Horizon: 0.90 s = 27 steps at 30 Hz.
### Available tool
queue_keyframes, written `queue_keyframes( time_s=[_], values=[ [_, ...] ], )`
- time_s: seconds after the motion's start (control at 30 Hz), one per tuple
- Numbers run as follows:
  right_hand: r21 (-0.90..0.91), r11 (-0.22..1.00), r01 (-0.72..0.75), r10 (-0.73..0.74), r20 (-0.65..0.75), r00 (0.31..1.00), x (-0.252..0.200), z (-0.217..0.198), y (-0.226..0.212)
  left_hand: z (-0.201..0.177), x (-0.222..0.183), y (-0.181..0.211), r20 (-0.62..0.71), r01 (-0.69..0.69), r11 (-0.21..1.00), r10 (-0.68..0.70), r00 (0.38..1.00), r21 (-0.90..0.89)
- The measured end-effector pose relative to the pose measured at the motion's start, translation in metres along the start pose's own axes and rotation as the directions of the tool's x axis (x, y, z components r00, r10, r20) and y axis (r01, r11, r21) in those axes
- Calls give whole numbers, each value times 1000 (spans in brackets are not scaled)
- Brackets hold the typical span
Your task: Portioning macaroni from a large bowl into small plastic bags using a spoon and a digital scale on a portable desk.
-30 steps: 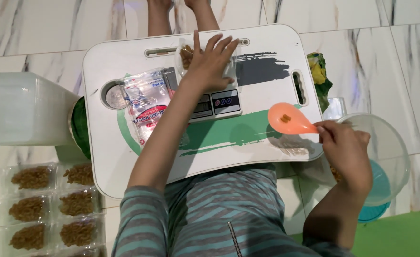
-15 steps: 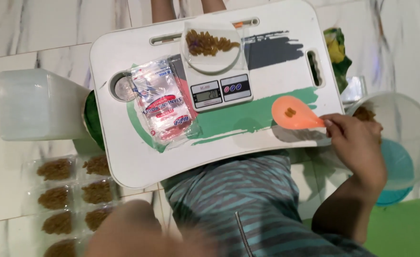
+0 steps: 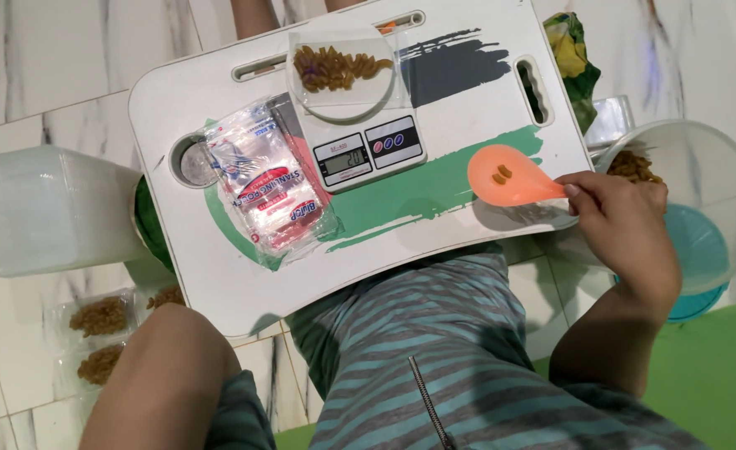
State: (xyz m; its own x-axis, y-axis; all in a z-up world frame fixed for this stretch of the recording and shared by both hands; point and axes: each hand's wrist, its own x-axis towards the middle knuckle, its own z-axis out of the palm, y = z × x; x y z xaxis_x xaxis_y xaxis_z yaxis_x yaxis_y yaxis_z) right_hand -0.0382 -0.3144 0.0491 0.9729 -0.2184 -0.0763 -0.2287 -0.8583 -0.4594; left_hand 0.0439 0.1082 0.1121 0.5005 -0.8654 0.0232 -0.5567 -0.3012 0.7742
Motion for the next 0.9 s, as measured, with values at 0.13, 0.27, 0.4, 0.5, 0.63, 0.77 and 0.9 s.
queue_keyframes(
  time_s=[0.13, 0.27, 0.4, 0.5, 0.63, 0.77, 0.9],
  values=[
    [2, 1000, -15, 15, -26, 1000, 2, -2, 5, -10, -2, 19, 72, -54, 999, 53, 996, 8],
    [-109, 993, -42, 37, -43, 998, 12, 0, 17, -17, -4, 29, 142, -100, 995, 97, 985, 15],
    [-106, 990, -89, 88, -22, 996, 18, -4, 11, -19, -4, 32, 208, -146, 989, 142, 968, 4],
    [-81, 995, -63, 59, -54, 997, 21, -2, 10, -23, -7, 34, 252, -176, 984, 169, 953, 4],
    [-96, 994, -58, 54, -45, 998, 23, -1, 9, -16, 69, -10, 80, -120, 959, 103, 992, 256],
    [-81, 996, -33, 28, -64, 998, 27, -5, 0, 26, 186, -97, -197, 385, 804, -330, 923, 454],
    [-92, 995, -23, 18, -53, 998, 37, -12, -8, 57, 227, -167, -286, 408, 686, -292, 913, 602]
  ],
)
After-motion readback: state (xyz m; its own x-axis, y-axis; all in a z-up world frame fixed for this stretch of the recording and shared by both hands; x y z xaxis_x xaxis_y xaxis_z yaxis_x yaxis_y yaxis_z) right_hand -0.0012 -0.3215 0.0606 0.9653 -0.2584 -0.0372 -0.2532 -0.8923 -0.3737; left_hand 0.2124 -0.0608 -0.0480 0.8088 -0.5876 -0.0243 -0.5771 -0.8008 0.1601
